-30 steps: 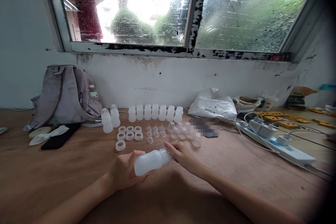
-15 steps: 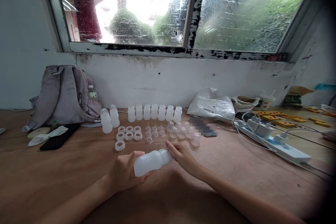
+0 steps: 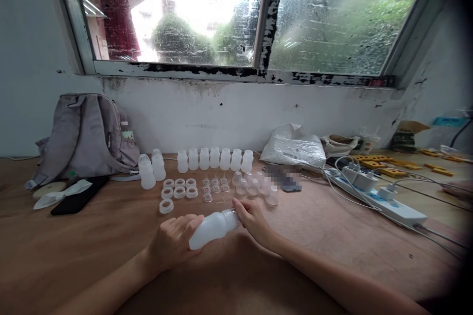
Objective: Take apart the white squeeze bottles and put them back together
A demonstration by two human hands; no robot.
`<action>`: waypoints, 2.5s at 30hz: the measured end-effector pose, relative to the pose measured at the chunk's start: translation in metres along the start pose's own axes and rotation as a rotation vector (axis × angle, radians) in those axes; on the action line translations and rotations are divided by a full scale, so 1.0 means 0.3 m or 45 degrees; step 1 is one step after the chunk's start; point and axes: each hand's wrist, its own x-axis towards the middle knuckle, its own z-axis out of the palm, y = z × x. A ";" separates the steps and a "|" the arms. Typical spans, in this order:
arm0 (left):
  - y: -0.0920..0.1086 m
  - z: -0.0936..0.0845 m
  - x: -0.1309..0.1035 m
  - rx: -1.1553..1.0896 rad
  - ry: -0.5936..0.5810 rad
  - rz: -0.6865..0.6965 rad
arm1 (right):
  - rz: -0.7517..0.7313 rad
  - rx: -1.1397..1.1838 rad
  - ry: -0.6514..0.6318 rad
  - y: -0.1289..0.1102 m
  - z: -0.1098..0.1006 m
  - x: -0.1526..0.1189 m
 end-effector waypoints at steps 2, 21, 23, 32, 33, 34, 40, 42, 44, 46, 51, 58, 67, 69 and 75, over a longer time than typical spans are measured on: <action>-0.001 -0.002 -0.005 0.041 -0.008 0.022 | 0.061 0.060 -0.021 0.008 0.005 -0.003; -0.017 -0.012 -0.022 0.052 0.031 0.111 | 0.135 0.121 -0.079 0.031 0.012 0.009; -0.048 -0.023 -0.034 -0.021 0.034 0.012 | 0.038 0.031 0.058 0.043 -0.042 0.037; -0.114 -0.002 -0.041 -0.093 0.061 -0.119 | -0.204 -0.428 0.318 0.010 -0.276 0.152; -0.107 0.002 -0.040 -0.107 0.053 -0.094 | -0.196 -0.535 0.271 0.008 -0.294 0.159; -0.101 0.004 -0.039 -0.118 0.049 -0.080 | -0.172 -0.658 0.212 0.010 -0.310 0.164; -0.084 -0.002 -0.035 -0.147 0.036 -0.051 | -0.101 -1.326 0.007 0.081 -0.343 0.170; -0.084 -0.004 -0.033 -0.153 0.033 -0.041 | -0.120 -1.424 -0.023 0.102 -0.336 0.171; -0.083 -0.005 -0.032 -0.156 0.034 -0.037 | -0.109 -1.460 -0.044 0.105 -0.326 0.172; -0.081 -0.005 -0.033 -0.163 0.016 -0.041 | -0.121 -1.426 -0.038 0.082 -0.311 0.166; -0.085 0.004 -0.043 -0.150 -0.058 -0.059 | -0.346 -0.882 -0.532 -0.068 -0.210 0.100; -0.120 -0.008 -0.043 0.136 -0.061 0.128 | -0.627 -1.145 -0.890 -0.171 0.045 0.121; -0.162 -0.045 -0.044 0.283 0.052 -0.263 | -0.905 -1.294 -0.336 -0.107 0.207 0.232; -0.152 -0.046 -0.025 0.126 -0.001 -0.612 | -0.881 -1.255 -0.223 -0.096 0.217 0.225; -0.139 -0.067 0.031 -0.833 -0.018 -1.263 | -0.798 -0.890 -0.429 -0.128 0.194 0.217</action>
